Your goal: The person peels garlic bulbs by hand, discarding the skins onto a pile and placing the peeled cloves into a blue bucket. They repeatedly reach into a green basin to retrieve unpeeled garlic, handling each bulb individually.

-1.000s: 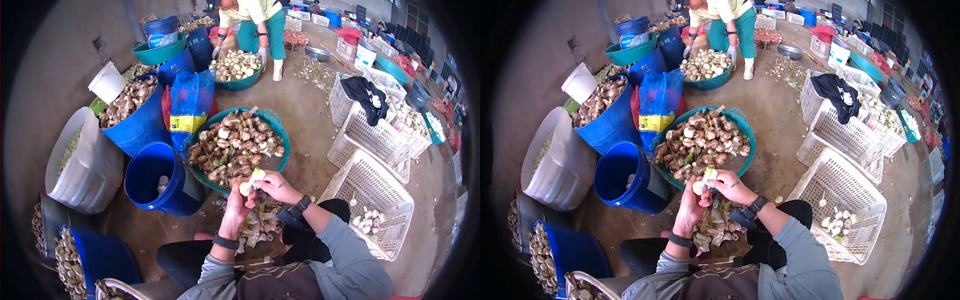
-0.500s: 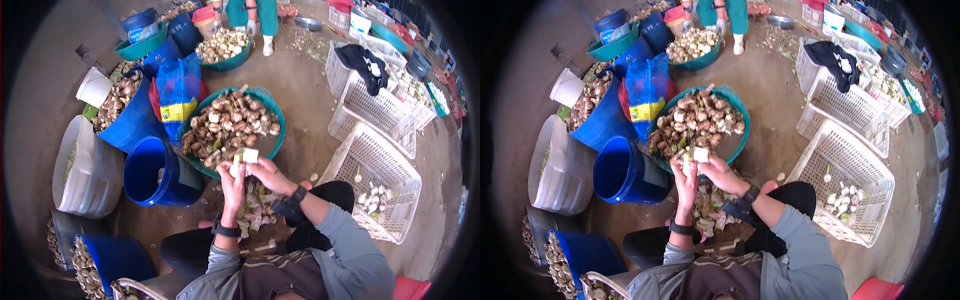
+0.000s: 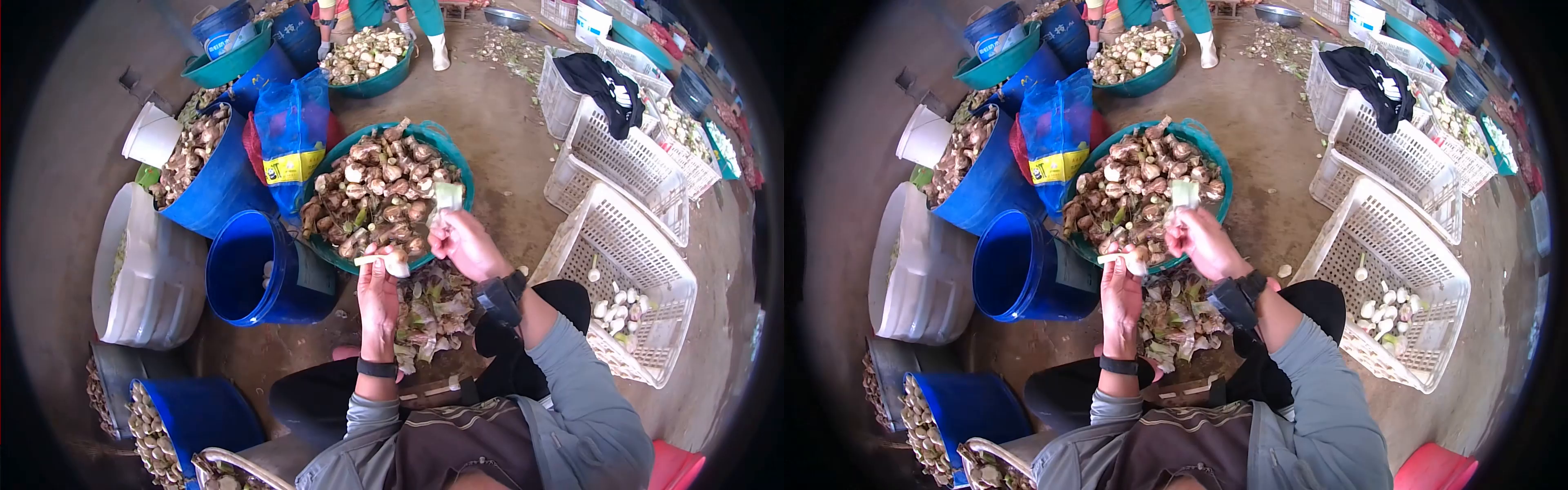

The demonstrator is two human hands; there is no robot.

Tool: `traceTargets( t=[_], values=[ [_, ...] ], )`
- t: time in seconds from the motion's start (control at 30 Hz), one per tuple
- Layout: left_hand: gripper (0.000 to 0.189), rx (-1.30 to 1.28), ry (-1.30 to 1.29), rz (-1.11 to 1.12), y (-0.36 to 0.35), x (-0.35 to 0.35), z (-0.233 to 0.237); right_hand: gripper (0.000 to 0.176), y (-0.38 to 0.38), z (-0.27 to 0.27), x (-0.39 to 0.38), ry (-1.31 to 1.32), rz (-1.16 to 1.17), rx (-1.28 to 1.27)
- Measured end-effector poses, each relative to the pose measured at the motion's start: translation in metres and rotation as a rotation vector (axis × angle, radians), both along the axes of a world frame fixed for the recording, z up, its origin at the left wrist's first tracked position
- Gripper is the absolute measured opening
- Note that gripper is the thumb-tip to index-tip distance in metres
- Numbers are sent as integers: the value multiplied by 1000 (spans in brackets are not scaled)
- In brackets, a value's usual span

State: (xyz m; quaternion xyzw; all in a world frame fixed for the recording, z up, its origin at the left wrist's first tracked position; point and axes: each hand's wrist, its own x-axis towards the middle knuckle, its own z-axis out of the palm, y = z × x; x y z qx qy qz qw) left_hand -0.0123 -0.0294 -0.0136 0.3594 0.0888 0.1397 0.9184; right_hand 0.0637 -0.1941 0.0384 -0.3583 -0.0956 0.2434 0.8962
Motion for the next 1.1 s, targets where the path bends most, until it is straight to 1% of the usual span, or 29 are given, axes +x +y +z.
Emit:
traceTargets(
  t=[0.03, 0.07, 0.1, 0.17, 0.2, 0.23, 0.3, 0.33, 0.37, 0.43, 0.47, 0.5, 0.53, 0.57, 0.6, 0.63, 0.67, 0.7, 0.73, 0.77, 0.8, 0.83, 0.9, 0.93, 0.97, 1.03, 1.07, 1.1],
  values=[
    [29, -7, 21, 31, 0, 0, 0, 19, -3, 1, 1, -24, -45, -55],
    [29, -10, 23, 35, 1, 0, -1, 22, -3, -2, 3, -224, -70, -352],
    [29, 81, 31, 82, 1, 1, -1, 24, 2, -7, -3, -346, -106, -628],
    [27, 267, 45, 171, 0, 4, 2, 24, 18, -15, -17, -824, -110, -863],
    [24, 335, 37, 206, -4, 5, 5, 24, 22, -6, -28, -855, -163, -845],
    [24, 333, 39, 206, -5, 4, 9, 21, 27, -19, -23, -902, -236, -852],
    [21, 232, -40, 241, -3, 2, 19, 14, 21, -9, -14, -865, -300, -761],
    [20, 142, -67, 214, 2, 2, 22, 13, 15, -9, -6, -777, -290, -748],
    [26, 67, -124, 129, 8, -1, 24, 18, 10, -16, 2, -566, -297, -717],
    [27, -66, -178, 152, 16, 1, 39, 26, -7, -71, 28, -540, -441, -945],
    [29, -31, -232, 139, 19, 2, 53, 26, -14, -84, 26, -527, -445, -953],
    [28, 56, -250, 131, 9, 7, 72, 31, -20, -95, 20, -641, -224, -1234],
    [30, 203, -238, 26, -6, 17, 87, 35, -23, -109, 12, -748, 33, -1503],
    [34, 706, -216, -61, -36, 19, 104, 37, -22, -138, 2, -929, 248, -1663],
    [41, 898, -177, -229, -68, 25, 95, 36, -22, -180, -10, -956, 301, -1672],
    [53, 865, -350, -334, -109, 25, 94, 36, -17, -188, -14, -965, 320, -1678],
    [65, 831, -532, -438, -137, 28, 100, 33, -13, -196, -11, -989, 366, -1714],
    [64, 876, -550, -508, -139, 22, 102, 30, -7, -197, -3, -1011, 403, -1750],
    [57, 960, -644, -461, -131, 24, 97, 30, -2, -198, 8, -1028, 438, -1788],
    [57, 954, -647, -460, -116, 27, 82, 19, 9, -169, 20, -1048, 215, -1829],
    [51, 876, -512, -576, -96, 32, 59, 14, 15, -170, 44, -1075, 48, -1690],
    [46, 795, -369, -689, -74, 34, 39, 13, 23, -175, 68, -1089, -109, -1541],
    [35, 745, -65, -531, -31, 29, 15, 17, 52, -194, 103, -1223, -254, -1440],
    [32, 653, -4, -442, -14, 28, 3, 18, 66, -206, 113, -1231, 9, -1550],
    [30, 566, 48, -343, 3, 28, -9, 23, 77, -234, 116, -1307, 58, -1528],
    [26, 441, 188, -184, 33, 29, -36, 29, 91, -261, 102, -1100, 220, -1644],
    [25, 504, 236, -119, 47, 33, -52, 29, 96, -262, 107, -1123, 228, -1631],
    [31, 601, 325, -76, 59, 37, -66, 30, 98, -258, 111, -997, 324, -1613]
  ],
)
